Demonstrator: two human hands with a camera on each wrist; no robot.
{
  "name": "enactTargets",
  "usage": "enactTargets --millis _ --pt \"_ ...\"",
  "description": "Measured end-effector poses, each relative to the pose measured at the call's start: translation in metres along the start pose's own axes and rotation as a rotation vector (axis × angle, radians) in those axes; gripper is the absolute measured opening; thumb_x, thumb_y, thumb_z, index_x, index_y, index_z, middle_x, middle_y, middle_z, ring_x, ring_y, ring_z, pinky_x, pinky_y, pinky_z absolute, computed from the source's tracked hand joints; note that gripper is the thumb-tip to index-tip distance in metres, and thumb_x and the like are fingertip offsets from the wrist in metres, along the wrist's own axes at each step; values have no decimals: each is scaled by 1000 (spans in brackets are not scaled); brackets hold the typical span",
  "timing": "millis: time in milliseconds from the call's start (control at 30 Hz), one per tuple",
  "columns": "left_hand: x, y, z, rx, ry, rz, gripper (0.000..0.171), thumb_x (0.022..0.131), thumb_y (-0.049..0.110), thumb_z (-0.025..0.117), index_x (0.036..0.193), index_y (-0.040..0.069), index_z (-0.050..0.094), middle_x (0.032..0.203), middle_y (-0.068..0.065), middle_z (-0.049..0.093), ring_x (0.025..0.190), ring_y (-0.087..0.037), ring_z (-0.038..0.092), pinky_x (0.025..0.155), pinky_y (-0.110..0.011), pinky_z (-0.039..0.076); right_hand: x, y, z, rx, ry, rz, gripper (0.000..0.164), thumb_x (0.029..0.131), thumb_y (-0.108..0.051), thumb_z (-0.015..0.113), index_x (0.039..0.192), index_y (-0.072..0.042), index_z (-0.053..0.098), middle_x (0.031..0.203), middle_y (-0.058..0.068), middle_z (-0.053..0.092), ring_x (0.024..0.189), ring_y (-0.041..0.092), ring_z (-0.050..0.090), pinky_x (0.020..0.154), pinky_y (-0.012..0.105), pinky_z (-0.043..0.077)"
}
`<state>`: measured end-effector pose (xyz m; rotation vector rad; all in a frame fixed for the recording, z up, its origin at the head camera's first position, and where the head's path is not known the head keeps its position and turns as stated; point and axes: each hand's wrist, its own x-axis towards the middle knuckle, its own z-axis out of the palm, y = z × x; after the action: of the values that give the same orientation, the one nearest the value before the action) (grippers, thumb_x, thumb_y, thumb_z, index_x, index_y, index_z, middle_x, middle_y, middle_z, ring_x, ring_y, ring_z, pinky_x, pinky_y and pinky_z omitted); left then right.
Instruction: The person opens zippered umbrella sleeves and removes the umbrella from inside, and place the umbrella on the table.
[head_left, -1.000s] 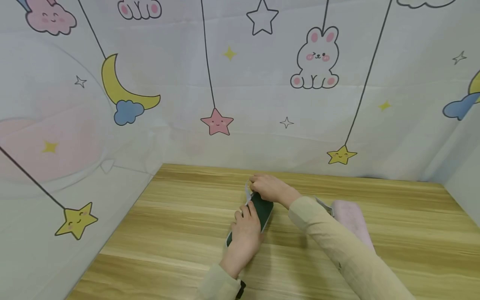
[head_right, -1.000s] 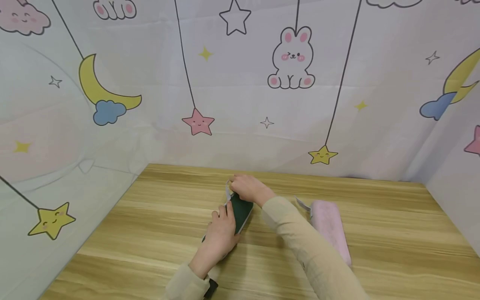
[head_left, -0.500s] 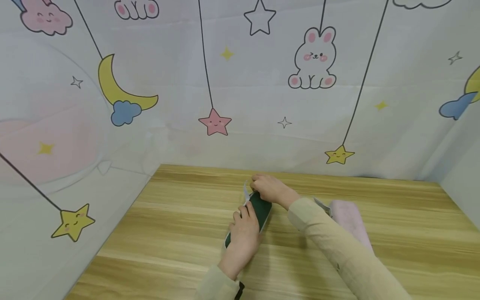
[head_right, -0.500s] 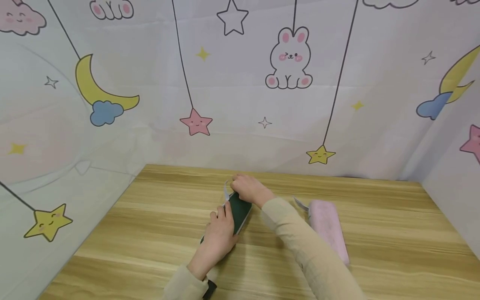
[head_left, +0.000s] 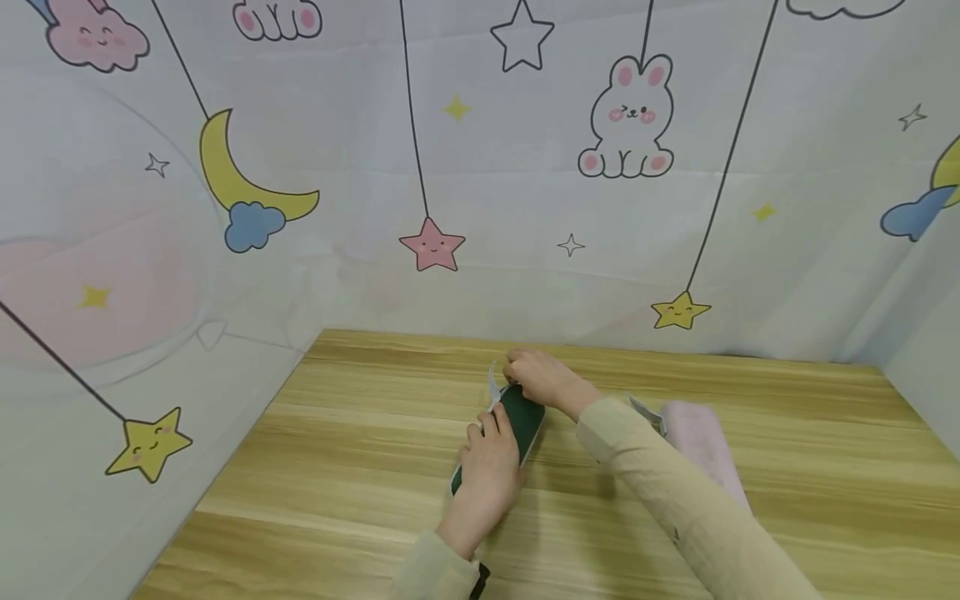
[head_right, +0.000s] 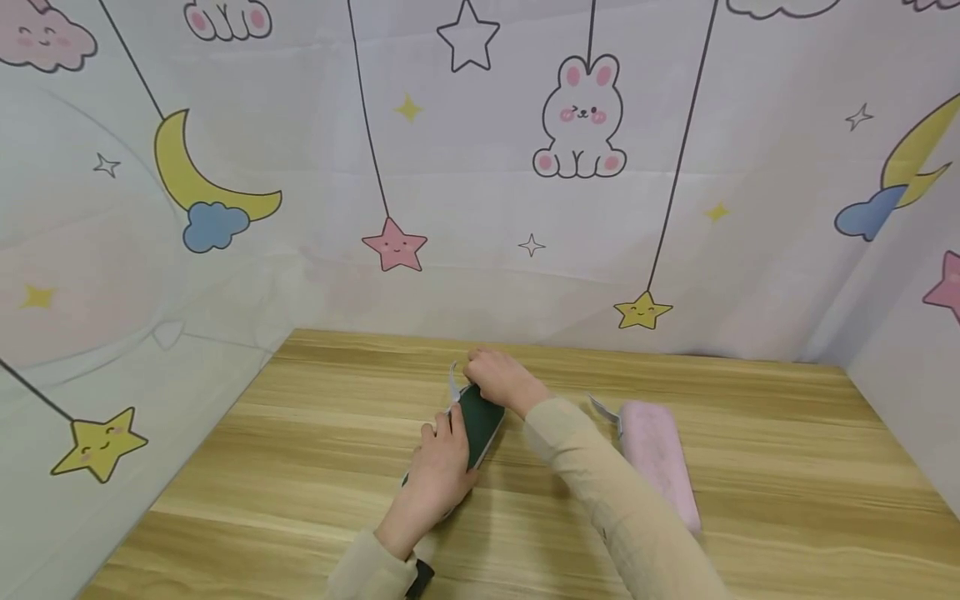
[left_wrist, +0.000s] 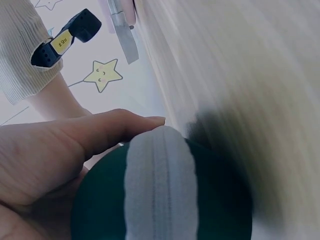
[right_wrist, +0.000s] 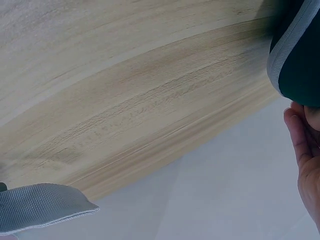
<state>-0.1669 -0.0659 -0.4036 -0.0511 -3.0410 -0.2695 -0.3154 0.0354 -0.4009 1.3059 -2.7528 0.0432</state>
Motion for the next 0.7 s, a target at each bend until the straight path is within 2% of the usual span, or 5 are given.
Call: enactTargets --millis 267,700 --pt "-1 -2 -1 -29 -7 15 87 75 29 82 141 -7 38 131 -29 49 112 -43 53 74 -51 55 -1 0 0 34 32 -5 21 84 11 60 87 -7 71 85 6 58 78 18 56 70 30 51" --pt "0 -3 -2 -57 -17 17 86 76 26 82 141 -8 37 131 -30 48 113 -44 52 75 -52 54 -2 5 3 29 75 -31 23 81 13 62 87 -7 72 84 7 60 80 20 58 74 32 52"
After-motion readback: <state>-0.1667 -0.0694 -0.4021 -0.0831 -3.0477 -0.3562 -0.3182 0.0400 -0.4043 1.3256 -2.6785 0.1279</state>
